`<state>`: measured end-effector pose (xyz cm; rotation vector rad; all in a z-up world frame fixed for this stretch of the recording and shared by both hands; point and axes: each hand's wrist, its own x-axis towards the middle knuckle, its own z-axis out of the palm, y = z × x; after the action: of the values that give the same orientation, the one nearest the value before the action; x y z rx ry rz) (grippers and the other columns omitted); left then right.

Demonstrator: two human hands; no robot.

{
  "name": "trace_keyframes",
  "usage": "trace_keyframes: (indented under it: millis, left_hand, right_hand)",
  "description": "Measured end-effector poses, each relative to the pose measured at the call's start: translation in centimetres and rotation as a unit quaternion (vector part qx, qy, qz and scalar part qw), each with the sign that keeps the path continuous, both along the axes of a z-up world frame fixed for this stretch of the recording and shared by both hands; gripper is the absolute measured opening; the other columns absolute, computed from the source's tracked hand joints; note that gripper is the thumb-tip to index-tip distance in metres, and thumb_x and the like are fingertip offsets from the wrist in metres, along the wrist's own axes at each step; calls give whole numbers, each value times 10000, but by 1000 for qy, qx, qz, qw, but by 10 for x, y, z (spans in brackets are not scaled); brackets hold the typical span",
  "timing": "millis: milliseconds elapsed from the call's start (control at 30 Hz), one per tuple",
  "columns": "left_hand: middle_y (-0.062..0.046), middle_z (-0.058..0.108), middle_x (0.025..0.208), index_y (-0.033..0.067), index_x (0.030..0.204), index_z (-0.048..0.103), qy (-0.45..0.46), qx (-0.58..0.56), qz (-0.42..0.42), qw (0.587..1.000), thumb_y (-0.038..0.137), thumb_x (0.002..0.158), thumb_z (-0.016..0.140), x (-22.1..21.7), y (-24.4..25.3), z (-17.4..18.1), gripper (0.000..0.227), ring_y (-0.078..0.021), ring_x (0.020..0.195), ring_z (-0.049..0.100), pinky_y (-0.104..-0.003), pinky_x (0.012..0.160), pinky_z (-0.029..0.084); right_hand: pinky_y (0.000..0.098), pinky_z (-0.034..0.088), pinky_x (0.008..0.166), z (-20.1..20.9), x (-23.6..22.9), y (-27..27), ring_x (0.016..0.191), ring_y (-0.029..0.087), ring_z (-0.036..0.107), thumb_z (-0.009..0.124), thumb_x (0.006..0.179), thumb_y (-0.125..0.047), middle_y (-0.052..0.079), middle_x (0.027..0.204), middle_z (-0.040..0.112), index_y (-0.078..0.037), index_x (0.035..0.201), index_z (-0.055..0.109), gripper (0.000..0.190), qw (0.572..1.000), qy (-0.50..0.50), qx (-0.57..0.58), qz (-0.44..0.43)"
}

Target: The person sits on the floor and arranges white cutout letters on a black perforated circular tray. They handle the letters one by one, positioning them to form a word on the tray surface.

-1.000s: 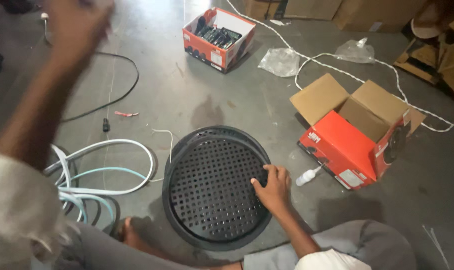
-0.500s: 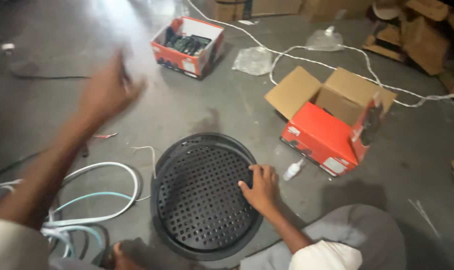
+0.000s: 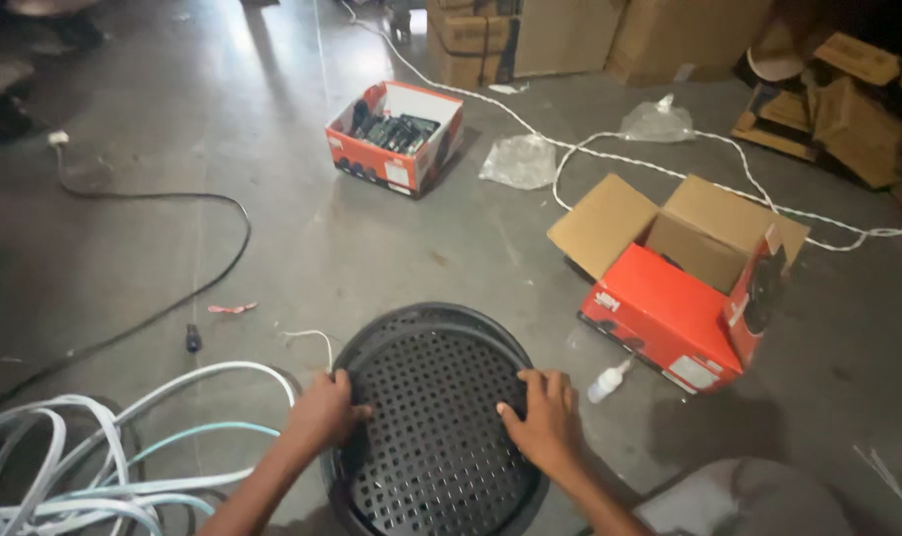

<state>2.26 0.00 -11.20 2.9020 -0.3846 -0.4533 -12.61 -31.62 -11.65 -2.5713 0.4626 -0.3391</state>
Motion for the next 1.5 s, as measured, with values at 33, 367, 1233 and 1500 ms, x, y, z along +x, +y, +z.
trace_keyframes:
  millis: [33,367,1233,1500]
  left_hand:
    - [-272,580,1256,16,1252,504,4,2,10,1000,503,828,781,-5,-1,-2,703,-450,1139,647,-510,945,553]
    - [-279,584,1252,23,1275,505,-2,13,2,1000,525,838,766,-6,1,6,715,-459,1101,664,-512,924,566]
    - [-253,553,1349,56,1346,499,53,52,-1,997,584,808,769,-2,1,16,801,-417,1197,638,-497,982,546]
    - [-236,547,1363,63,1352,497,51,51,-6,997,574,803,781,-5,1,23,802,-404,1228,621,-489,994,541]
  right_hand:
    - [505,417,1010,-2,-2,-1,1192,407,480,841,726,-335,160,1236,514,-150,1273,578,635,999,-26,-16,10]
    - [511,420,1003,-1,2,1,1196,408,486,832,727,-316,160,1241,519,-116,1226,575,596,996,-70,-35,30]
    - [528,441,981,-2,2,0,1160,442,497,815,747,-334,179,1262,504,-116,1260,569,609,997,-44,-46,32]
    - [524,425,999,-1,2,2,1166,434,487,810,748,-321,176,1265,504,-111,1253,571,597,997,-53,-44,36]
